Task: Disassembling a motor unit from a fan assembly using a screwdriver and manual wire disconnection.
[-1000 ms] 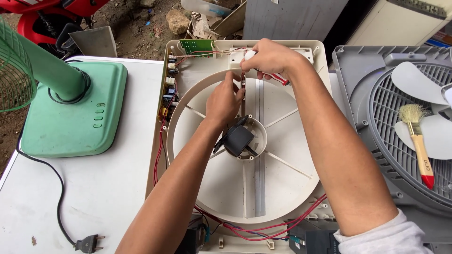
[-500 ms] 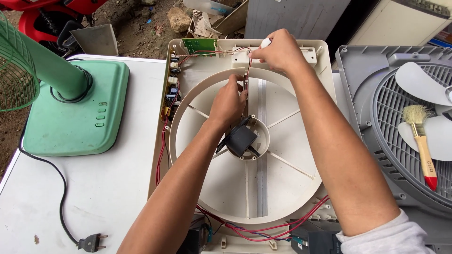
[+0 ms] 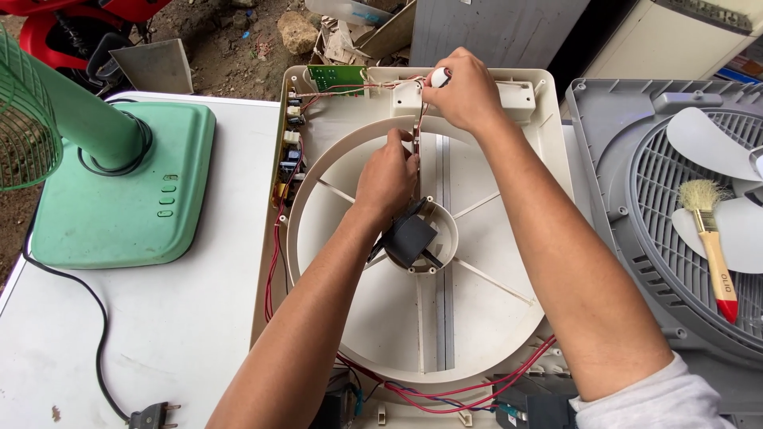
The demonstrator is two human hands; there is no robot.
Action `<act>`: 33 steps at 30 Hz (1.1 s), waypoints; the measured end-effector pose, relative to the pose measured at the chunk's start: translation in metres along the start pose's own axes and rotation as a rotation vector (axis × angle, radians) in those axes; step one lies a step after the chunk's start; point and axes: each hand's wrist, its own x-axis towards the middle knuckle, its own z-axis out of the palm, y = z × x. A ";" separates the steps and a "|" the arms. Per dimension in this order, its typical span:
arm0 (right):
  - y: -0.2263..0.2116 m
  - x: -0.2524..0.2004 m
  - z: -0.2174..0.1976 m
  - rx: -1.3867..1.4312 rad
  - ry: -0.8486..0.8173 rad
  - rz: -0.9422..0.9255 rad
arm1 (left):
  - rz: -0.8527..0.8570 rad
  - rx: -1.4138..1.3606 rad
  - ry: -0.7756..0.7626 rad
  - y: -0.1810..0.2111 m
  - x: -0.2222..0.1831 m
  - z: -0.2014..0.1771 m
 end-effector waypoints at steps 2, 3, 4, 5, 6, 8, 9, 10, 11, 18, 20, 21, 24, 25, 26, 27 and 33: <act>-0.005 -0.003 -0.002 -0.032 -0.022 0.031 | -0.022 0.017 -0.009 -0.002 -0.001 0.001; -0.009 -0.001 -0.006 -0.064 -0.036 0.056 | -0.038 0.037 -0.011 -0.002 0.001 -0.001; -0.013 -0.001 -0.004 -0.065 -0.035 0.055 | -0.037 0.037 -0.010 -0.001 0.003 -0.003; -0.014 -0.004 -0.002 -0.138 -0.026 0.092 | -0.042 0.090 -0.012 -0.002 0.004 -0.004; -0.015 -0.006 0.000 -0.212 -0.018 0.129 | -0.046 0.144 -0.015 -0.003 0.004 -0.004; -0.028 -0.019 -0.006 -0.241 -0.074 0.176 | -0.075 0.149 -0.037 -0.002 -0.001 -0.005; -0.041 -0.016 -0.013 -0.269 -0.105 0.198 | -0.083 0.156 -0.029 0.002 0.003 -0.012; -0.042 -0.009 -0.016 -0.270 -0.095 0.190 | -0.076 0.157 -0.019 0.002 0.010 -0.014; -0.039 -0.012 -0.014 -0.258 -0.099 0.166 | -0.054 0.158 -0.034 -0.002 0.010 -0.011; -0.035 -0.009 -0.010 -0.297 -0.161 0.185 | -0.009 0.157 -0.107 -0.007 0.010 -0.012; -0.032 -0.005 -0.004 -0.341 -0.140 0.180 | -0.013 0.173 -0.108 -0.003 0.006 -0.014; -0.031 -0.004 -0.001 -0.387 -0.120 0.174 | -0.019 0.186 -0.110 -0.001 0.004 -0.014; -0.035 -0.007 0.003 -0.362 -0.091 0.186 | -0.051 0.180 -0.103 0.004 0.002 -0.017; -0.040 -0.009 0.001 -0.362 -0.088 0.186 | -0.048 0.181 -0.102 0.007 0.000 -0.019; -0.043 -0.011 0.000 -0.332 -0.095 0.197 | -0.085 0.120 -0.111 0.010 -0.002 -0.021; -0.046 -0.016 -0.001 -0.302 -0.105 0.212 | -0.124 0.057 -0.126 0.012 -0.005 -0.022; -0.042 -0.009 -0.006 -0.197 -0.142 0.262 | -0.110 -0.192 -0.034 -0.006 0.010 -0.001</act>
